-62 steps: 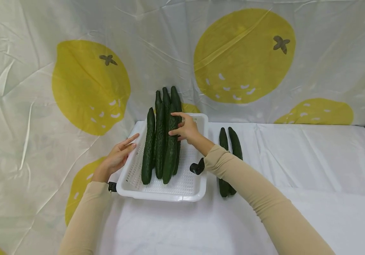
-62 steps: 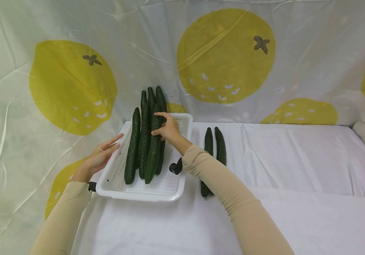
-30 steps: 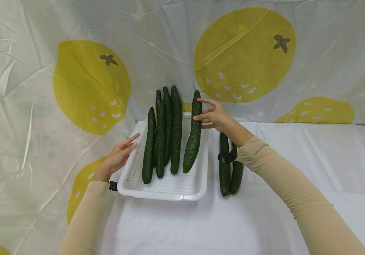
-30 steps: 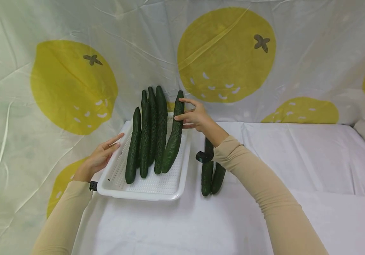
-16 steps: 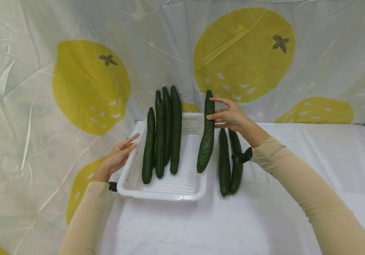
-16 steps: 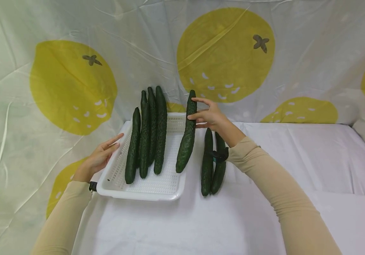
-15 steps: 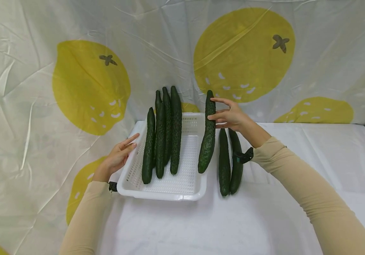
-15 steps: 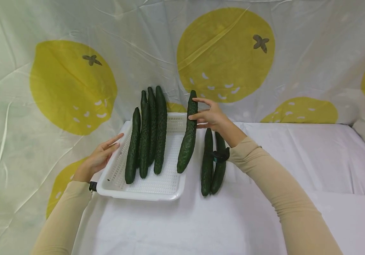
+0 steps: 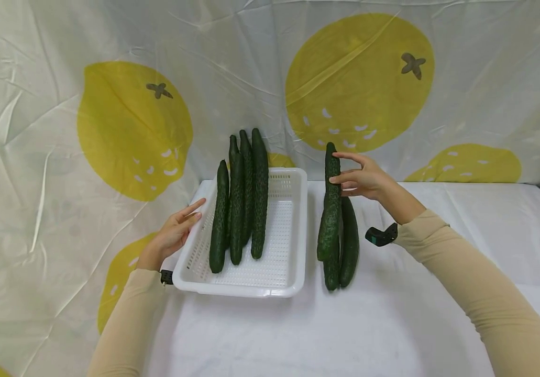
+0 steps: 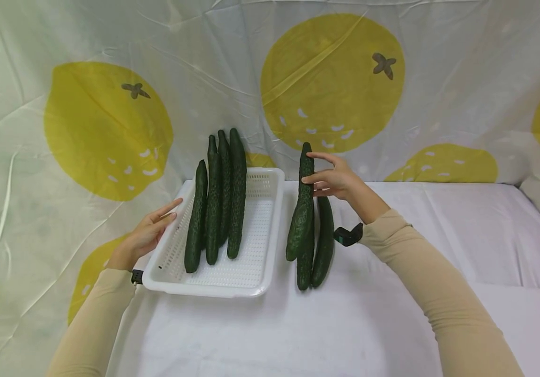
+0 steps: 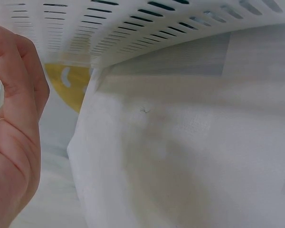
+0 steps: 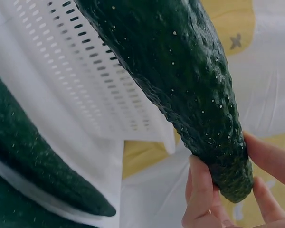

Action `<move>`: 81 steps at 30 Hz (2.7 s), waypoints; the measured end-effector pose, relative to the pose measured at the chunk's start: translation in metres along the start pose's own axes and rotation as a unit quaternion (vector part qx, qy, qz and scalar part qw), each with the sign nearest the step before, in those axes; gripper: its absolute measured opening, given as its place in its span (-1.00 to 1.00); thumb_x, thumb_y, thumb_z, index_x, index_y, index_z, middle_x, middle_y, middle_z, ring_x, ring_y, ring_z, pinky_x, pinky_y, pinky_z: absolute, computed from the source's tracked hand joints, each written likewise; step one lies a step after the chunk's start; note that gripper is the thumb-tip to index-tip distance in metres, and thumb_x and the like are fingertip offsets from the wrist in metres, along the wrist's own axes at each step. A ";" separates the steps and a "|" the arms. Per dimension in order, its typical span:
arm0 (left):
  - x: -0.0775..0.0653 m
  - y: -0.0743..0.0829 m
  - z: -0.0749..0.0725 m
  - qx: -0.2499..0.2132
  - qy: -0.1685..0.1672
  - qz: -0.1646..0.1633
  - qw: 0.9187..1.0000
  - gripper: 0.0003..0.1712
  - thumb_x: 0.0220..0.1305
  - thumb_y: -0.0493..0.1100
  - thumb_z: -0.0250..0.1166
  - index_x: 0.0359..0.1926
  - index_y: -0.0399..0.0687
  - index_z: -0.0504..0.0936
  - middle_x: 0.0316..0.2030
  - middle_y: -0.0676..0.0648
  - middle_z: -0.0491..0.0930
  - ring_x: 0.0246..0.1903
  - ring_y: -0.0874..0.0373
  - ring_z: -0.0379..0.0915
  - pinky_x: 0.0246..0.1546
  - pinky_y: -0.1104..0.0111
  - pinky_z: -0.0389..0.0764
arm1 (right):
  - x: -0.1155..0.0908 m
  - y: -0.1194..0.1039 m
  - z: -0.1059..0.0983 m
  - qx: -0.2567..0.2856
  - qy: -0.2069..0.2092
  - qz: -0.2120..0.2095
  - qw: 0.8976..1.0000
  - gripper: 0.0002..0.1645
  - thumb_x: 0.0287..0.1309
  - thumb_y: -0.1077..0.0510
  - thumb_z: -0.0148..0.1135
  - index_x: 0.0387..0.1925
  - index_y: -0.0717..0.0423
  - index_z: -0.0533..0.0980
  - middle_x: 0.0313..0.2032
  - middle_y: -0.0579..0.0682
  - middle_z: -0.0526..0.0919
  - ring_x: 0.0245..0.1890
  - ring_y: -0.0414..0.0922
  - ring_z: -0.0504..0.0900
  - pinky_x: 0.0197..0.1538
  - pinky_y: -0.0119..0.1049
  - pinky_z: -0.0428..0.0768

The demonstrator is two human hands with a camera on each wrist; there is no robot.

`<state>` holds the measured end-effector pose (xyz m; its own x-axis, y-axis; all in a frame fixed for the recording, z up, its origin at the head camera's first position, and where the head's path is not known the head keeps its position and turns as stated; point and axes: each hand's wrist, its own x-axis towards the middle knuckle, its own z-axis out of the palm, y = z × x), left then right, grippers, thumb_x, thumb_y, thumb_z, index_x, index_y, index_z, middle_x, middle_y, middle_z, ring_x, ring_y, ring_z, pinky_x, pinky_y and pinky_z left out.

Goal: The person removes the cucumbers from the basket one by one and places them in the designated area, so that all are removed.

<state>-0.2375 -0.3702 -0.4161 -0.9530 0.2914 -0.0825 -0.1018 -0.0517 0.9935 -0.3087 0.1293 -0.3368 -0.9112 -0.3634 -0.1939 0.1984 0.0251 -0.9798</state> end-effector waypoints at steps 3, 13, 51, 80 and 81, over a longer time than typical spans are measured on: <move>0.000 0.000 0.000 0.000 0.000 -0.003 1.000 -0.39 0.58 -0.25 -0.01 0.56 0.03 0.13 -0.04 -0.01 0.56 -0.40 0.30 0.59 -0.51 0.52 0.59 | -0.003 0.004 -0.009 -0.007 -0.007 0.003 1.000 -0.07 0.28 0.36 0.27 0.55 -0.10 0.11 0.38 0.35 0.15 -0.26 -0.09 0.68 -0.06 -0.12 0.62; -0.001 0.000 -0.001 0.005 -0.002 -0.003 1.000 -0.40 0.58 -0.24 -0.02 0.56 0.04 0.14 0.02 -0.01 0.56 -0.29 0.26 0.62 -0.42 0.49 0.63 | -0.013 0.020 -0.035 -0.025 -0.027 0.016 0.999 -0.05 0.28 0.33 0.29 0.56 -0.12 0.08 0.44 0.39 0.03 -0.18 -0.11 0.68 -0.03 -0.14 0.62; 0.000 -0.002 -0.003 -0.011 -0.014 0.006 1.000 -0.40 0.59 -0.27 -0.04 0.55 0.04 0.15 -0.02 -0.03 0.54 -0.23 0.23 0.62 -0.31 0.44 0.66 | -0.022 0.092 -0.085 -0.039 -0.012 0.063 0.997 -0.04 0.25 0.31 0.32 0.56 -0.04 0.08 0.38 0.39 0.02 -0.23 -0.11 0.65 -0.10 -0.15 0.65; 0.000 -0.001 -0.001 -0.019 -0.014 0.004 1.000 -0.39 0.59 -0.28 -0.06 0.57 -0.01 0.10 -0.02 0.01 0.57 -0.21 0.22 0.64 -0.30 0.42 0.67 | -0.021 0.106 -0.076 -0.141 0.010 0.064 0.988 0.00 0.21 0.22 0.40 0.55 0.13 0.07 0.28 0.52 0.17 -0.17 0.05 0.59 -0.12 -0.06 0.68; 0.000 -0.001 -0.001 -0.019 -0.013 0.005 1.000 -0.39 0.59 -0.28 -0.06 0.56 -0.01 0.10 -0.02 0.01 0.57 -0.20 0.21 0.64 -0.29 0.42 0.67 | -0.020 0.106 -0.075 -0.146 0.012 0.062 0.987 -0.01 0.21 0.21 0.41 0.54 0.13 0.08 0.26 0.51 0.18 -0.18 0.04 0.58 -0.12 -0.06 0.68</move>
<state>-0.2374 -0.3710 -0.4169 -0.9462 0.3159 -0.0706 -0.1042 -0.0907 0.9904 -0.2962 0.2094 -0.4403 -0.8955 -0.3184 -0.3110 0.2001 0.3360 -0.9204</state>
